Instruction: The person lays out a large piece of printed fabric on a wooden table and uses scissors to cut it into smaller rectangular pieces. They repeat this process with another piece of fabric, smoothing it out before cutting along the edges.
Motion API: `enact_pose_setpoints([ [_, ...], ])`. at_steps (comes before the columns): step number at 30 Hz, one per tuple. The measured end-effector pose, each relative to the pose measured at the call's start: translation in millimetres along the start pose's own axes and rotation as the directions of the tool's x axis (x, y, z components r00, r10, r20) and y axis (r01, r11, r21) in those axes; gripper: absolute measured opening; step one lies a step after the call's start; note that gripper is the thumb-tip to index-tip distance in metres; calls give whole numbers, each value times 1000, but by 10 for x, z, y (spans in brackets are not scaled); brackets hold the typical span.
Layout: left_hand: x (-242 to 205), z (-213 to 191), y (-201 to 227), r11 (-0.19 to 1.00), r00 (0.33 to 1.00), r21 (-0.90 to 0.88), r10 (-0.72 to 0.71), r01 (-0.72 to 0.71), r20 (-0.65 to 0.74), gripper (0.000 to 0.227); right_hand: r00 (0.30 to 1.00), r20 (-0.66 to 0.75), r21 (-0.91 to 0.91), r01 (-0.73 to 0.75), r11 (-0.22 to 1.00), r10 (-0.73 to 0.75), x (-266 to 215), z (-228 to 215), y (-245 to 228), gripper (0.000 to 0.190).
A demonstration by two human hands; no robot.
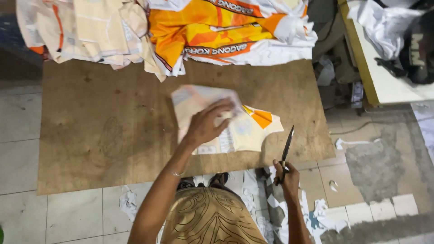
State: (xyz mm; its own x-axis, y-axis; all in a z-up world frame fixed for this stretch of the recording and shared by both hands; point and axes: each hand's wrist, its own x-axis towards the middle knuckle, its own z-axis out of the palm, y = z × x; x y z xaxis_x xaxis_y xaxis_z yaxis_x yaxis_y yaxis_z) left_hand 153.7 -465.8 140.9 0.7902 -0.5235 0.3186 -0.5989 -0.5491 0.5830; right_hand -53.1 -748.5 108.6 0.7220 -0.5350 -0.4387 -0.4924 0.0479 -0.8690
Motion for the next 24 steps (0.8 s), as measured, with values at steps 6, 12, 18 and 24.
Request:
enact_pose_setpoints([
  [6, -370, 887, -1147, 696, 759, 382, -650, 609, -26, 101, 997, -57, -108, 38, 993, -45, -77, 568, -30, 43],
  [12, -610, 902, -1293, 842, 867, 510, -378, 177, 324, 44, 986, -94, -44, -141, 989, 136, -166, 1086, 126, 34],
  [18, 158, -261, -1731, 903, 961, -382, -100, 197, 258, 16, 967, -184, -22, -183, 983, 176, -203, 1390, 116, 39],
  [24, 1566, -1902, -3232, 668, 845, -633, -533, 391, -40, 44, 949, -240, 122, -180, 976, 205, -273, 1715, -104, 32],
])
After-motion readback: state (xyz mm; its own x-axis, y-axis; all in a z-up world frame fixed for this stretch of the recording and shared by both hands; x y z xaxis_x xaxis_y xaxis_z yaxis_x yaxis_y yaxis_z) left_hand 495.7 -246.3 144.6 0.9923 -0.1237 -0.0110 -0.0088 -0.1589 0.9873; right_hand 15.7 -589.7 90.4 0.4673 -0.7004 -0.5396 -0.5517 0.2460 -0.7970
